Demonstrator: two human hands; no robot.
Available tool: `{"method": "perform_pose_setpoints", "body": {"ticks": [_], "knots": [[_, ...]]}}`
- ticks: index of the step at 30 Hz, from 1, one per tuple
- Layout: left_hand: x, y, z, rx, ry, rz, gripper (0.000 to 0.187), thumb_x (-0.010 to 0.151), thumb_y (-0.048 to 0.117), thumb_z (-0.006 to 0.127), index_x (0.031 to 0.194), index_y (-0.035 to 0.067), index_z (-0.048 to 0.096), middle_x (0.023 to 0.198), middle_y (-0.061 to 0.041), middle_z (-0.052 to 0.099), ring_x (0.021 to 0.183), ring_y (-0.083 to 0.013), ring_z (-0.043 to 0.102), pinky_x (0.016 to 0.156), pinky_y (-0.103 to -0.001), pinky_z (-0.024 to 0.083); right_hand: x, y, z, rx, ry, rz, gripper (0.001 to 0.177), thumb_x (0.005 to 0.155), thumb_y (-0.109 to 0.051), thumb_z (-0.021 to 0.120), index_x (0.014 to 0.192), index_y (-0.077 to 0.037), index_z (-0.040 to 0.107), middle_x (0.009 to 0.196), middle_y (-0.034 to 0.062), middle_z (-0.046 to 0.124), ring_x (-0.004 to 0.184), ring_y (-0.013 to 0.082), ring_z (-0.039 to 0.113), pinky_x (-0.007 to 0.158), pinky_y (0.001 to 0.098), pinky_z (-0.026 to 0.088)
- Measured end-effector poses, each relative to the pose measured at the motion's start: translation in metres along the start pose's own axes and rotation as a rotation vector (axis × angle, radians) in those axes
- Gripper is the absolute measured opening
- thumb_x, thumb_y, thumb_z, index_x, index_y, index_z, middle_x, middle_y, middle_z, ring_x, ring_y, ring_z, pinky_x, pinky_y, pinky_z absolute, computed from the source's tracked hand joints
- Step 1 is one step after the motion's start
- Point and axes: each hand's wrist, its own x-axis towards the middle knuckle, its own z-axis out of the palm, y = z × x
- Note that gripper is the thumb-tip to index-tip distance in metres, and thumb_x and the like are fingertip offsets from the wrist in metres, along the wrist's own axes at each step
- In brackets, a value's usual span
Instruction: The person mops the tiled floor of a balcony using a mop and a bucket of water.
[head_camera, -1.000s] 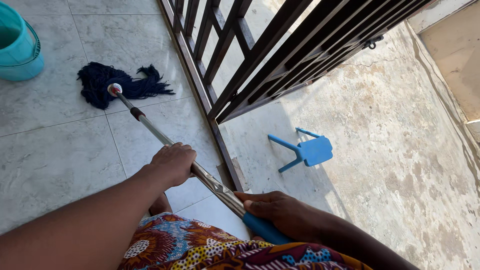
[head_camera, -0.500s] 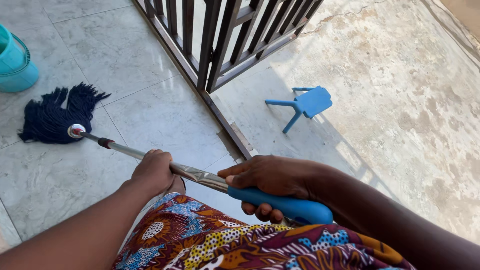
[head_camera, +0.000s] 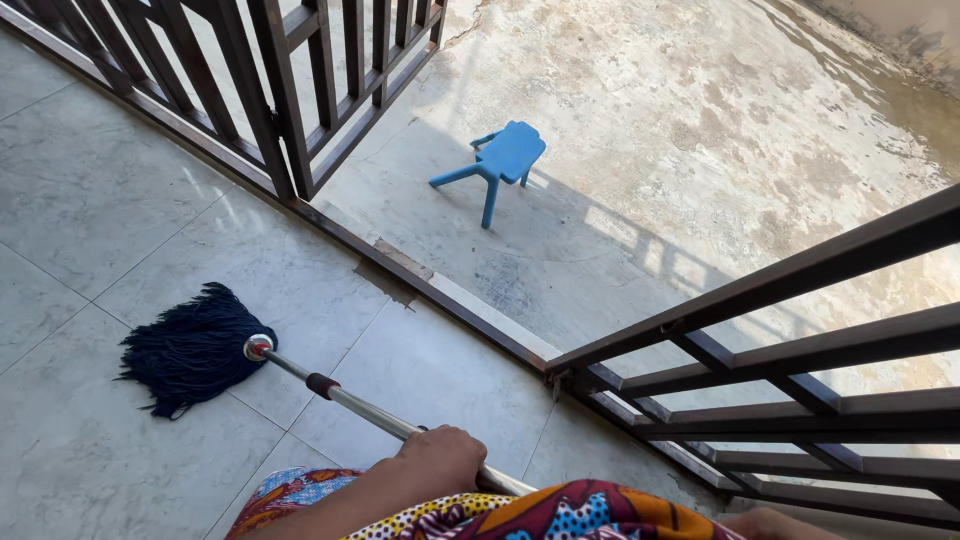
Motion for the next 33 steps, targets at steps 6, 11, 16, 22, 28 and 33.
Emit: {"method": "perform_pose_setpoints", "body": {"ticks": [6,11,16,22,28,33], "knots": [[-0.069,-0.043,-0.007,0.017,0.056,-0.108,0.046,0.089,0.052,0.074,0.111,0.012,0.070,0.119,-0.009,0.066,0.122,-0.0288,0.061,0.103,-0.046,0.050,0.014,-0.041,0.063,-0.120,-0.015,0.051,0.073,0.089,-0.021,0.076,0.156,-0.021,0.047,0.125,0.0095,0.077,0.088,0.0139,0.073,0.081,0.0299,0.062],[-0.123,-0.134,-0.016,0.041,0.220,-0.358,0.043,0.091,0.050,0.073,0.117,0.016,0.065,0.129,-0.002,0.062,0.130,-0.0226,0.054,0.106,-0.044,0.048,0.020,-0.142,0.161,-0.530,0.027,0.002,0.080,0.090,-0.016,0.082,0.161,-0.022,0.046,0.102,0.0135,0.077,0.068,0.0124,0.067,0.066,0.0303,0.057],[-0.195,-0.231,-0.029,-0.052,0.385,-0.514,0.039,0.089,0.045,0.076,0.118,0.021,0.063,0.129,0.001,0.061,0.129,-0.0206,0.056,0.106,-0.042,0.049,0.059,-0.237,0.274,-0.401,-0.028,-0.040,0.083,0.082,-0.003,0.071,0.157,-0.015,0.038,0.067,0.0096,0.071,0.043,0.0117,0.056,0.040,0.0287,0.049],[-0.246,-0.281,0.000,-0.150,0.599,-0.651,0.034,0.092,0.037,0.075,0.117,0.020,0.059,0.136,0.002,0.055,0.145,-0.0290,0.037,0.107,-0.057,0.041,0.106,-0.256,0.350,-0.137,-0.199,-0.096,0.089,0.087,-0.003,0.070,0.162,-0.014,0.024,0.073,0.0071,0.063,0.052,0.0110,0.059,0.046,0.0294,0.056],[-0.245,-0.279,0.033,-0.324,0.800,-0.579,0.043,0.088,0.030,0.071,0.125,0.017,0.054,0.138,0.000,0.054,0.137,-0.0309,0.051,0.111,-0.049,0.048,0.110,-0.224,0.354,0.208,-0.310,0.002,0.053,0.091,0.001,0.063,0.140,-0.004,0.042,0.077,0.0045,0.058,0.054,0.0071,0.058,0.049,0.0226,0.057],[-0.176,-0.212,0.032,-0.379,0.882,-0.599,0.046,0.098,0.041,0.065,0.130,0.011,0.051,0.148,-0.005,0.045,0.148,-0.0345,0.033,0.123,-0.050,0.028,0.077,-0.199,0.267,0.201,-0.275,-0.023,0.031,0.096,-0.005,0.065,0.116,0.003,0.043,0.077,0.0057,0.059,0.047,0.0014,0.050,0.035,0.0153,0.042]]}}
